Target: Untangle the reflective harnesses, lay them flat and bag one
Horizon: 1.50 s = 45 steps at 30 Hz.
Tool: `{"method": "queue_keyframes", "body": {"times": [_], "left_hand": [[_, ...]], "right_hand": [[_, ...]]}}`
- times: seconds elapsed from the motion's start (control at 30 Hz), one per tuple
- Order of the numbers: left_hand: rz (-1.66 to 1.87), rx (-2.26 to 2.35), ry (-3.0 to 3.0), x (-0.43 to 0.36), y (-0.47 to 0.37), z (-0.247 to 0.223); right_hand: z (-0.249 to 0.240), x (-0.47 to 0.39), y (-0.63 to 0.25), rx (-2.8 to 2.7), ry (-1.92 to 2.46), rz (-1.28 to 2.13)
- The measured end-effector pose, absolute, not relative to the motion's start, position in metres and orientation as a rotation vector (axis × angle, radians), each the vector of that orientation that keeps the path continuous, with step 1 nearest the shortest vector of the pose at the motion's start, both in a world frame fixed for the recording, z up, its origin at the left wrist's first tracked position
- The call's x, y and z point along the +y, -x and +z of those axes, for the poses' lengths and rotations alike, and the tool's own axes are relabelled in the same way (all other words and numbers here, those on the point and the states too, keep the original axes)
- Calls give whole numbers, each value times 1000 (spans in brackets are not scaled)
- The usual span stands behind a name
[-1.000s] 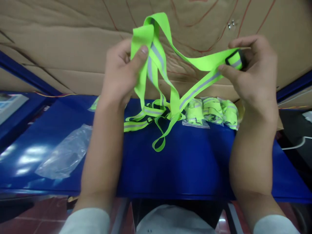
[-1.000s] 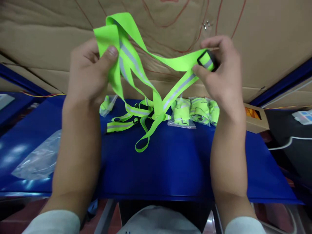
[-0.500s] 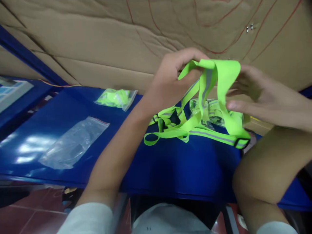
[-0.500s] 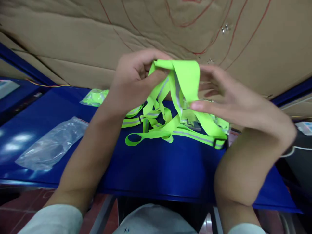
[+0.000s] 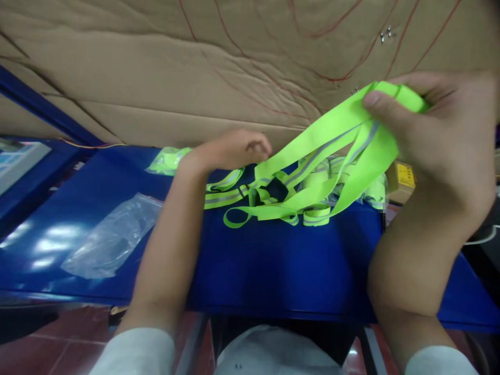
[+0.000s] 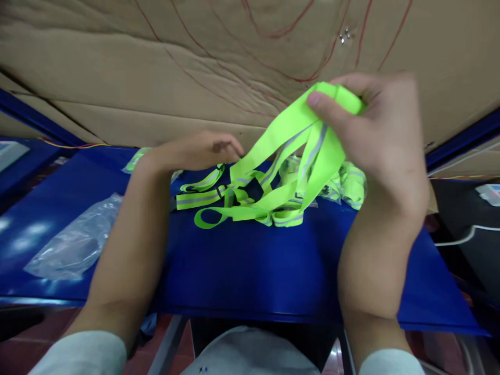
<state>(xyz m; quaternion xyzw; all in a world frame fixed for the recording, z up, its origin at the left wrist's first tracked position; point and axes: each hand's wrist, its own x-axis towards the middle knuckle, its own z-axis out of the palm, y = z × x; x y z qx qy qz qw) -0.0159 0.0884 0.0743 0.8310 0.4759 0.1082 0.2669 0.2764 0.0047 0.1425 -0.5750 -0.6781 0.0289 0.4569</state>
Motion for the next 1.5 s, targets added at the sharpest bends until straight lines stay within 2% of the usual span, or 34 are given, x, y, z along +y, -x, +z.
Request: {"method": "queue_keyframes", "body": {"times": [0.1, 0.23, 0.5, 0.67, 0.9, 1.1, 1.17, 1.27, 1.37, 1.5], "left_hand": [[-9, 1541, -2190, 110, 36, 46], [-156, 1672, -2137, 121, 41, 19], [-205, 1824, -2113, 114, 35, 24], [-184, 1682, -2243, 102, 27, 37], [-332, 1434, -2178, 113, 25, 22], [71, 1293, -2158, 109, 53, 46], [383, 1254, -2031, 108, 59, 55], [1037, 1196, -1728, 111, 60, 67], [1530, 984, -1438, 116, 61, 78], [1781, 701, -1250, 116, 73, 90]], "right_hand": [[141, 9, -297, -1528, 1453, -48], [138, 17, -311, -1454, 1446, -89], [134, 20, -317, -1418, 1565, -31], [136, 18, -317, -1464, 1568, -33], [134, 20, -318, -1498, 1474, -84], [132, 26, -328, -1455, 1447, -40], [131, 28, -332, -1434, 1438, -29], [129, 29, -340, -1408, 1442, 20], [125, 28, -351, -1513, 1322, 232], [124, 25, -361, -1763, 1175, 631]]}}
